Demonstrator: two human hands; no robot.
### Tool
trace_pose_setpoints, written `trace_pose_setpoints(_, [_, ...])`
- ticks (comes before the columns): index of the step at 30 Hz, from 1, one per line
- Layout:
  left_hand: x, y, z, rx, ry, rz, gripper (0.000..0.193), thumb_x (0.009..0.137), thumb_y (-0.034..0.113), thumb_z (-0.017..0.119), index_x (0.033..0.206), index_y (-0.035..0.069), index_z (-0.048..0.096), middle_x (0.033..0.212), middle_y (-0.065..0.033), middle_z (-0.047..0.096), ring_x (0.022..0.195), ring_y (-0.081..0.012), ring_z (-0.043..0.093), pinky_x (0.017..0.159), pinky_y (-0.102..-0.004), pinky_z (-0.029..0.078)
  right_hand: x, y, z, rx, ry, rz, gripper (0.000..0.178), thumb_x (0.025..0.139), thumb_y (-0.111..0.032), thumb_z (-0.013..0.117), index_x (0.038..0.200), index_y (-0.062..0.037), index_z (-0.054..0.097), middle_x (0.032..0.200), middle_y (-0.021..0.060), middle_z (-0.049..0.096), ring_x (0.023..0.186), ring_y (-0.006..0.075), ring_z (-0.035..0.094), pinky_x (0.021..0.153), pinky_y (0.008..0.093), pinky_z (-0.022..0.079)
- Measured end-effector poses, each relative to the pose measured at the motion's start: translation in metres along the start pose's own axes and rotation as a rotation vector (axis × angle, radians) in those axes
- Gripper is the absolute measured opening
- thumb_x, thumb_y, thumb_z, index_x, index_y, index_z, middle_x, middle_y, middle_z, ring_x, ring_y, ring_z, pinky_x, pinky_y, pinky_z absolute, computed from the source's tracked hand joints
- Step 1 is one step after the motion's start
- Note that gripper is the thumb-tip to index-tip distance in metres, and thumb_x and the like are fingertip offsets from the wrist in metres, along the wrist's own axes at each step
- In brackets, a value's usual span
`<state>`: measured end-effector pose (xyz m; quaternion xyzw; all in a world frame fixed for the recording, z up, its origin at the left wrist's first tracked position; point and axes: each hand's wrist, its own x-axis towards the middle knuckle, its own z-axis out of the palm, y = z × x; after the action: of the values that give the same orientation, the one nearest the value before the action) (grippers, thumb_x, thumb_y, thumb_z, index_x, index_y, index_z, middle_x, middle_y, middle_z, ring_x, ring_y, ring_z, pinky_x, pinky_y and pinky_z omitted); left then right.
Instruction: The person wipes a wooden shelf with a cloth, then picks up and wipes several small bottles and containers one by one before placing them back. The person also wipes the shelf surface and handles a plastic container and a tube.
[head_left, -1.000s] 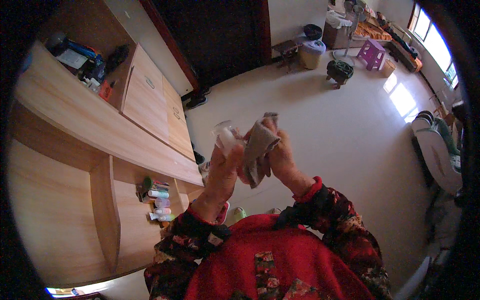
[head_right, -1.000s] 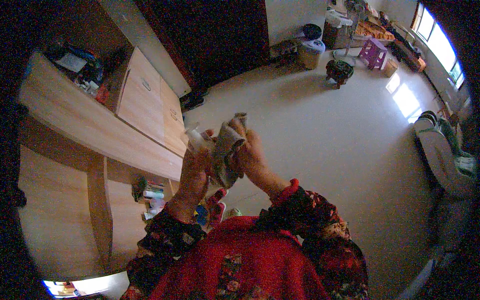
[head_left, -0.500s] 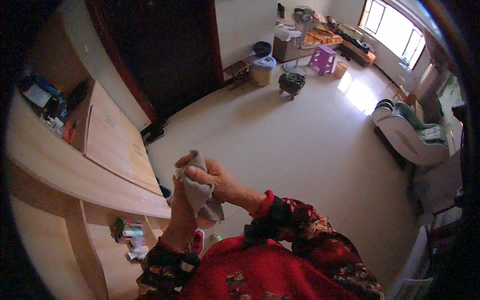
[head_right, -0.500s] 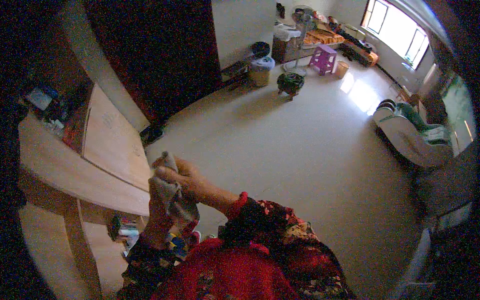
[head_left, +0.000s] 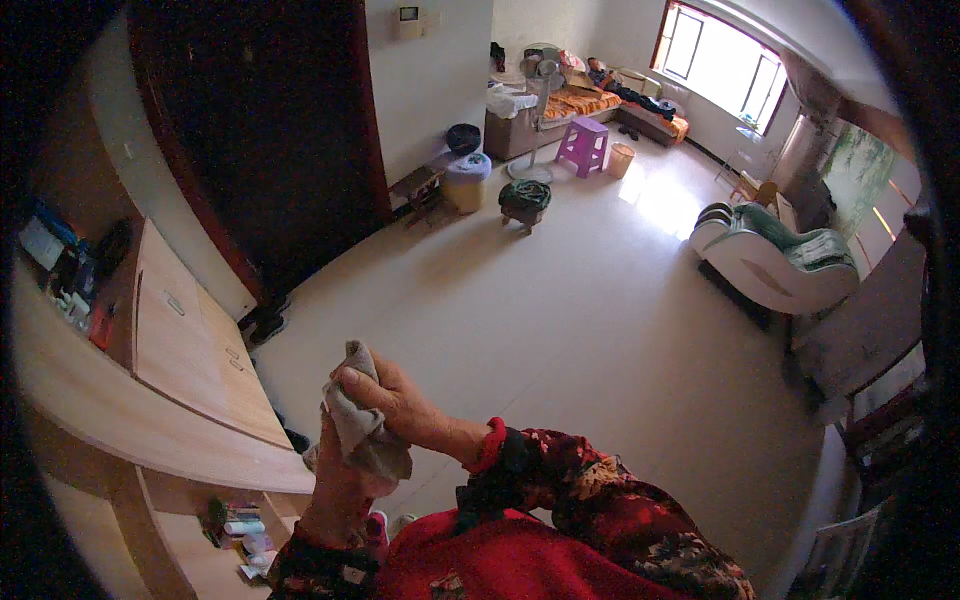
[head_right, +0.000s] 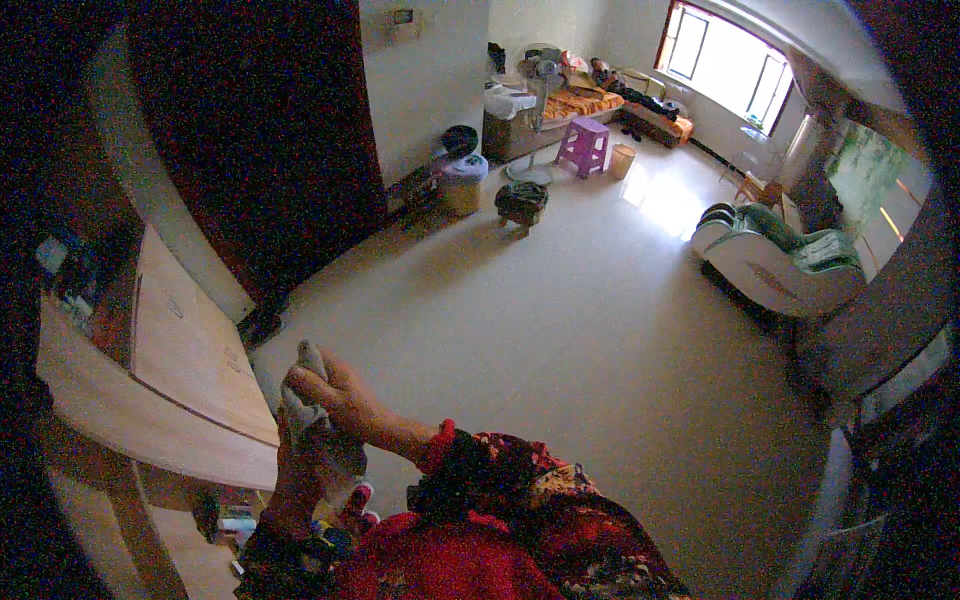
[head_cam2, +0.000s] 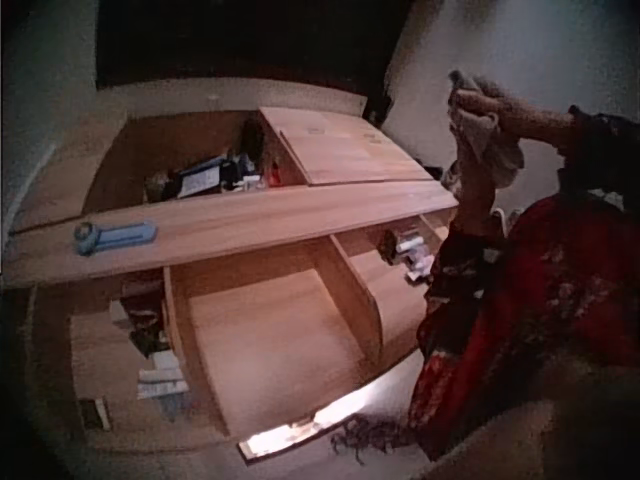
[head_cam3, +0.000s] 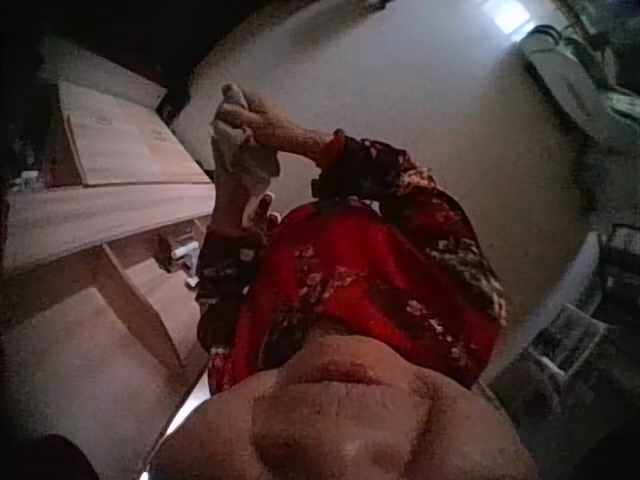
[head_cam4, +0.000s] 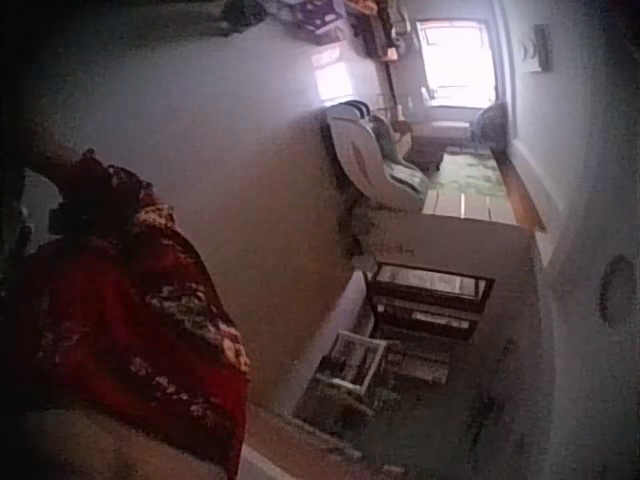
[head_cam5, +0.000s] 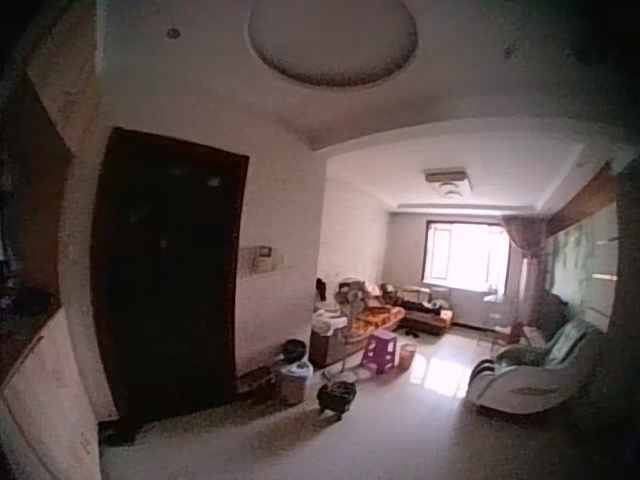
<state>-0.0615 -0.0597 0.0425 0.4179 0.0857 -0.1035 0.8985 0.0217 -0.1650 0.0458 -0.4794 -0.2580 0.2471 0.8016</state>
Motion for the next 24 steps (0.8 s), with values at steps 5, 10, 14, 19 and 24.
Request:
trace_pose_setpoints(5, [0.019,-0.012,-0.029,-0.215,0.020,0.096,0.046,0.095,0.050,0.033,0.125,0.016,0.036,0.112,-0.0088,0.047,0.100,-0.0192,0.052,0.085,-0.0300,0.046,-0.009,-0.025,0.008,0.168,-0.206,0.030,0.031,0.089,-0.032,0.057,0.102,-0.0045,0.053,0.095,0.0066,0.059,0.088,0.0146,0.056,0.080,0.0306,0.047])
trace_pose_setpoints(10, [0.025,-0.023,-0.072,0.826,0.029,0.203,0.063,0.091,0.056,0.036,0.132,0.009,0.030,0.119,-0.0125,0.046,0.108,-0.0215,0.050,0.088,-0.0330,0.046,-0.003,-0.019,0.003,-0.163,-0.016,-0.035,0.037,0.088,-0.036,0.059,0.104,-0.0049,0.050,0.096,0.0082,0.059,0.092,0.0167,0.058,0.083,0.0312,0.047])
trace_pose_setpoints(14, [0.014,-0.015,-0.049,0.323,-0.158,0.033,0.084,0.080,0.072,0.037,0.134,0.008,0.029,0.124,-0.0138,0.043,0.111,-0.0266,0.050,0.089,-0.0368,0.046,-0.002,0.005,-0.001,-0.157,0.047,-0.060,0.035,0.089,-0.032,0.058,0.109,-0.0050,0.049,0.098,0.0076,0.058,0.093,0.0144,0.055,0.078,0.0314,0.047])
trace_pose_setpoints(19, [-0.007,-0.003,-0.007,-0.112,-0.009,-0.068,0.098,0.070,0.081,0.039,0.135,0.009,0.029,0.122,-0.0157,0.047,0.105,-0.0297,0.054,0.082,-0.0395,0.049,-0.001,0.013,-0.008,0.128,-0.096,-0.050,0.027,0.091,-0.028,0.055,0.103,-0.0038,0.049,0.096,0.0099,0.060,0.093,0.0184,0.059,0.083,0.0326,0.048])
trace_pose_setpoints(24, [0.005,-0.018,-0.043,-0.085,-0.239,0.032,0.095,0.070,0.079,0.045,0.128,0.005,0.036,0.109,-0.0157,0.055,0.087,-0.0283,0.060,0.067,-0.0376,0.053,-0.003,0.013,-0.004,0.196,-0.168,-0.081,0.035,0.090,-0.019,0.057,0.119,-0.0028,0.044,0.102,0.0127,0.058,0.107,0.0217,0.052,0.092,0.0323,0.043])
